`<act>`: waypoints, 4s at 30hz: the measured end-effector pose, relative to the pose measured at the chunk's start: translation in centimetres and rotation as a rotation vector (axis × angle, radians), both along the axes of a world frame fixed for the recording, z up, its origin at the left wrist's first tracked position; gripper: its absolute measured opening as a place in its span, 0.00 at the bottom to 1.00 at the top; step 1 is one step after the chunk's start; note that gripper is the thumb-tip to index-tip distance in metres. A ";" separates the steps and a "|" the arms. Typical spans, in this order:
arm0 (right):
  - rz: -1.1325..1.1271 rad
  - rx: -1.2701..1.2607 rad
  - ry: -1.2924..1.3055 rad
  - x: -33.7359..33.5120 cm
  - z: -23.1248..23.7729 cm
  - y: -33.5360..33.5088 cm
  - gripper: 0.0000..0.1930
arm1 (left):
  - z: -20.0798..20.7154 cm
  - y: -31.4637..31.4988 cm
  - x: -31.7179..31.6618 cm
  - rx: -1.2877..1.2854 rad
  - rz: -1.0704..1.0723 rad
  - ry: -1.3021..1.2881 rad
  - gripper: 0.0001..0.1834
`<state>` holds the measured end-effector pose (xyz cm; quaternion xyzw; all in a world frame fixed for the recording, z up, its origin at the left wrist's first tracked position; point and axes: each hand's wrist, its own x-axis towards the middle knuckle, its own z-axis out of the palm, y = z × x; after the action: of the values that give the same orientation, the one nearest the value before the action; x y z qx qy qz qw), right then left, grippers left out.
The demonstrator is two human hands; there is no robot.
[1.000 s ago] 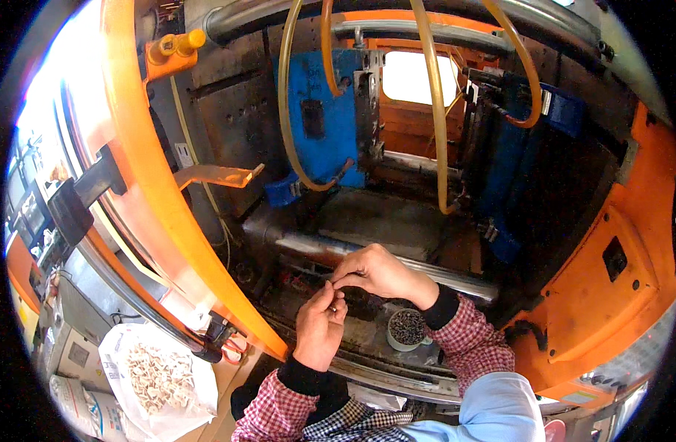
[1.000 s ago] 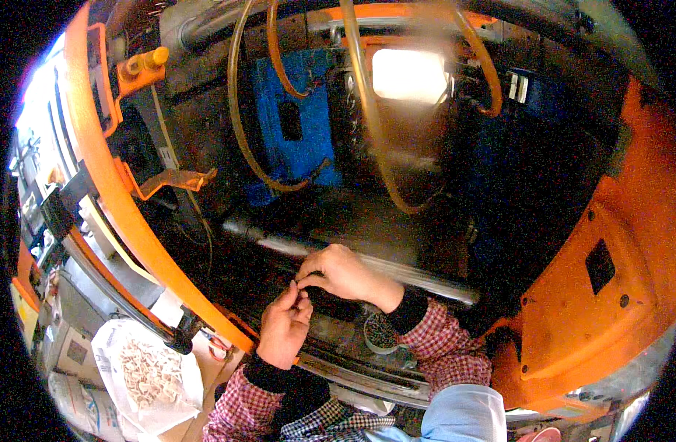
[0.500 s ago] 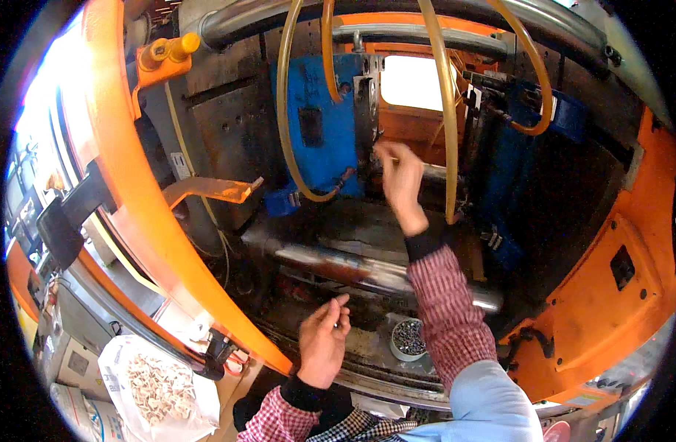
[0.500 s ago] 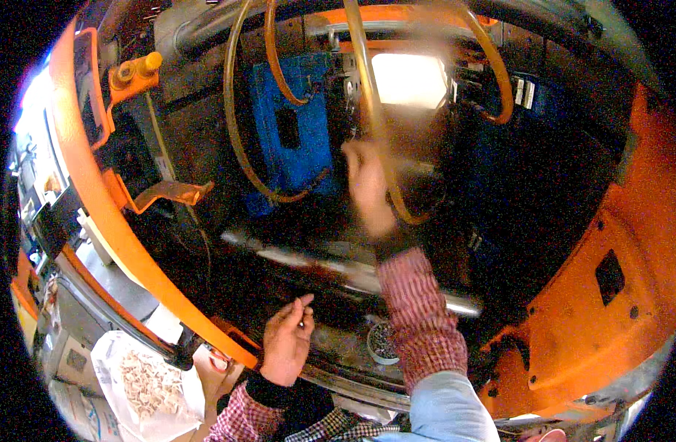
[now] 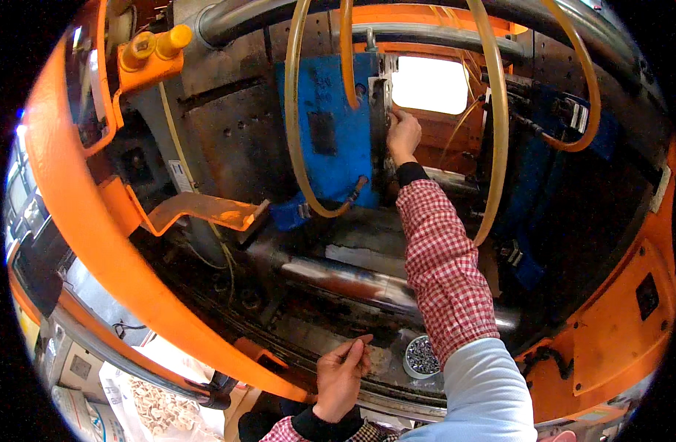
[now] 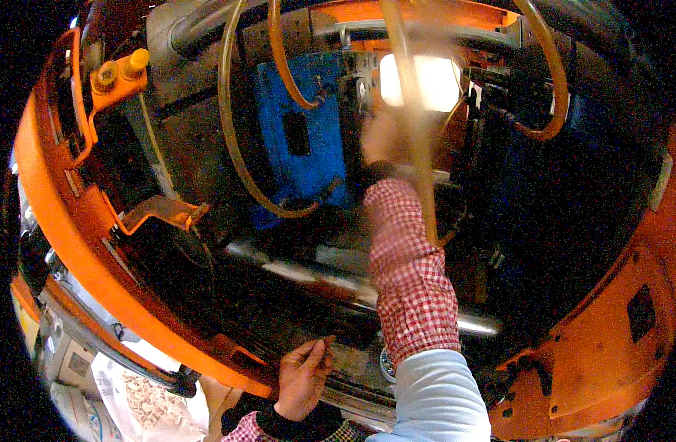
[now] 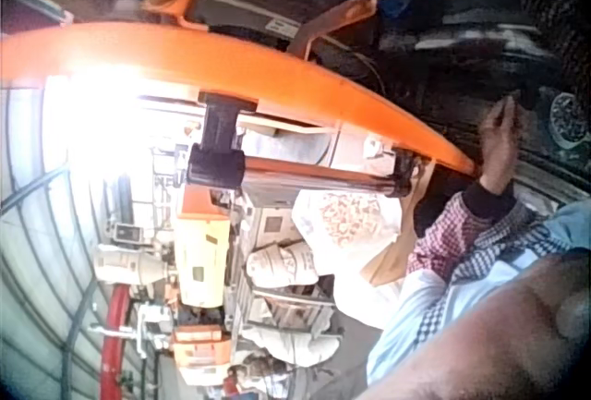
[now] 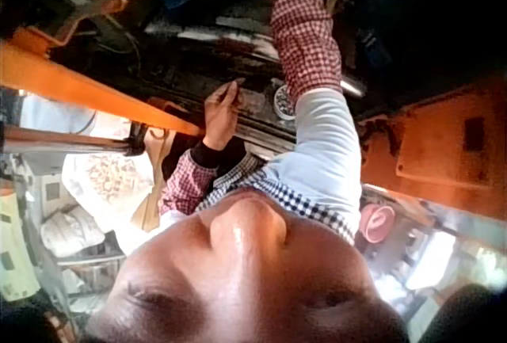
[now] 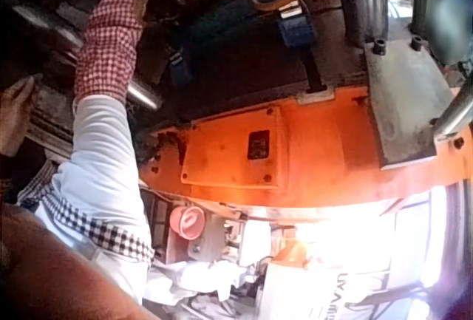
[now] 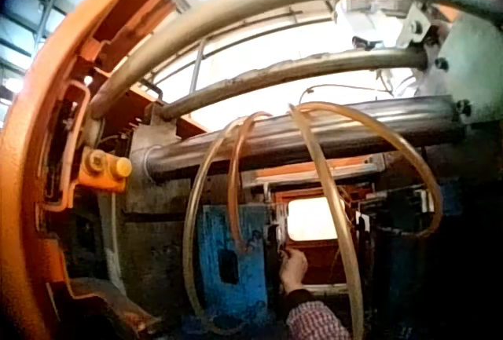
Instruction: The person opens an orange industrial machine, retrieves small white plastic components, and assembles them by hand into a larger white plastic assembly. They repeatedly open the machine, insert parts, and place the assembled units into a white bag on a nearby table.
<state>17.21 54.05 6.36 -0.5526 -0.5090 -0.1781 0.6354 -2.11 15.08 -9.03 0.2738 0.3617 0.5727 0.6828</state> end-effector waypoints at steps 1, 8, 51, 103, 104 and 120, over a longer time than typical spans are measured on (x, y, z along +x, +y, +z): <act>-0.002 -0.079 0.019 0.0 0.0 0.0 0.09 | -0.1 0.0 0.1 0.008 -0.003 0.007 0.14; 0.029 0.026 0.035 -0.2 0.6 0.3 0.09 | -0.5 0.2 0.1 0.009 -0.001 -0.003 0.13; 1.071 -0.508 -0.648 -5.6 -6.3 -29.9 0.06 | 3.1 1.1 0.0 0.152 0.100 -0.166 0.15; 0.642 0.287 0.228 -8.7 -1.5 -22.4 0.07 | 6.3 -5.2 -13.4 0.514 0.551 0.585 0.06; 0.688 0.325 0.098 -9.7 -4.7 -27.7 0.08 | 6.2 -5.8 -13.1 0.468 0.525 0.552 0.07; 1.259 -0.276 -0.474 -17.4 -25.7 -50.0 0.15 | 8.6 -12.2 -2.6 1.124 -0.174 0.813 0.06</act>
<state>-0.19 4.08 -19.30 -0.1733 -0.8767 0.1755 0.4131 -4.68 2.93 -0.40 0.8060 0.2142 0.4685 0.2916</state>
